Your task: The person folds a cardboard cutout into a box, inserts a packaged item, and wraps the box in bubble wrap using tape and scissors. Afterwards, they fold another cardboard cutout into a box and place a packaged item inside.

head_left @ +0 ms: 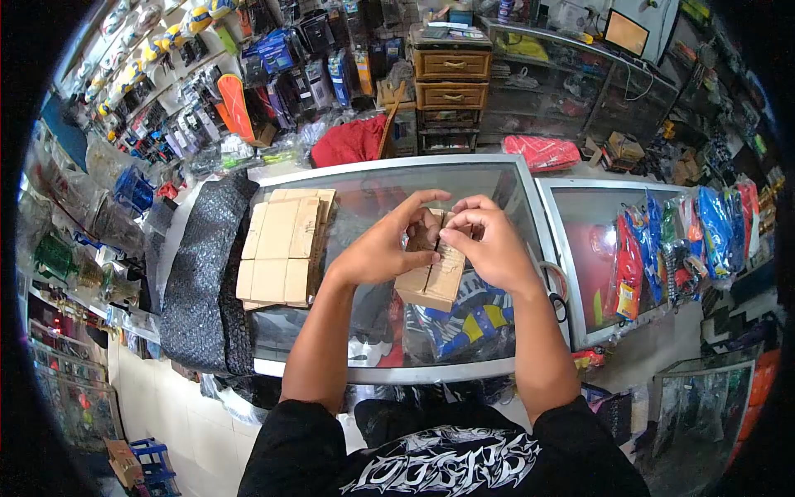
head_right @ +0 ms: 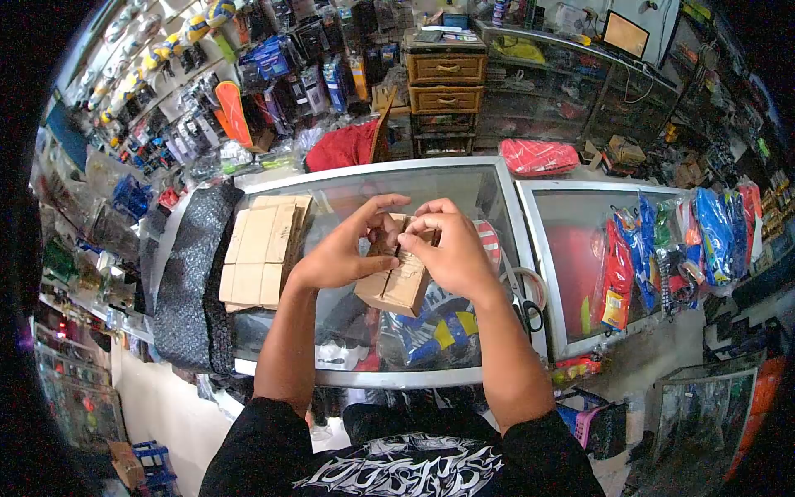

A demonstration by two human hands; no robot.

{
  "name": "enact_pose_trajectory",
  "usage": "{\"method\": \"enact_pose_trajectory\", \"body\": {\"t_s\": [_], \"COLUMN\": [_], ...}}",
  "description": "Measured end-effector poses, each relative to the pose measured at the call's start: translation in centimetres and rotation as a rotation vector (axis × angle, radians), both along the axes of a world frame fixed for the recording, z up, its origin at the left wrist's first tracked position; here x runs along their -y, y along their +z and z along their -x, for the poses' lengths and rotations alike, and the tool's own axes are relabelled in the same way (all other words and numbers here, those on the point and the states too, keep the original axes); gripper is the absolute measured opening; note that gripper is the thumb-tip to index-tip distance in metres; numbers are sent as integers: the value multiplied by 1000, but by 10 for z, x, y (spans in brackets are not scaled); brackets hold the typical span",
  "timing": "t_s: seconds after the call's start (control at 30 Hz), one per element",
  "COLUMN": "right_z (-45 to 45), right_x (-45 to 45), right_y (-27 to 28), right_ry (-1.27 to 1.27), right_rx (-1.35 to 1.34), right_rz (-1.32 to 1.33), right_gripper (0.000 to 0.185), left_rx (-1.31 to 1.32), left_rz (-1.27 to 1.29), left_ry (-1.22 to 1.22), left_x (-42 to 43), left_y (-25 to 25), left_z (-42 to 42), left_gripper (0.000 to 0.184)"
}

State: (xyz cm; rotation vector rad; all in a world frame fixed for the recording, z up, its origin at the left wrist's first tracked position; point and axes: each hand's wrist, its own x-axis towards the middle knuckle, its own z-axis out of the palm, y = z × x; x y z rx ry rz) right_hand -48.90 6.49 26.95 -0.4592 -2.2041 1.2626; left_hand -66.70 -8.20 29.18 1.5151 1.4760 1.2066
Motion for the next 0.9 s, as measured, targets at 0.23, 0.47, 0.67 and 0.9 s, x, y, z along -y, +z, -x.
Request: {"method": "enact_pose_trajectory", "body": {"t_s": [0.23, 0.47, 0.67, 0.9], "right_z": [1, 7, 8, 8], "right_x": [-1, 2, 7, 5], "right_y": [5, -2, 4, -1], "right_ry": [-49, -113, -148, -139], "right_rx": [24, 7, 24, 12], "right_rz": [78, 64, 32, 19], "right_gripper": [19, 18, 18, 18], "left_rx": [62, -5, 60, -4], "left_rz": [-47, -44, -46, -136], "left_ry": [67, 197, 377, 433], "left_x": [-1, -4, -9, -12], "left_y": [0, 1, 1, -4], "left_z": [0, -6, -13, -15], "left_gripper": [82, 59, 42, 43]}}
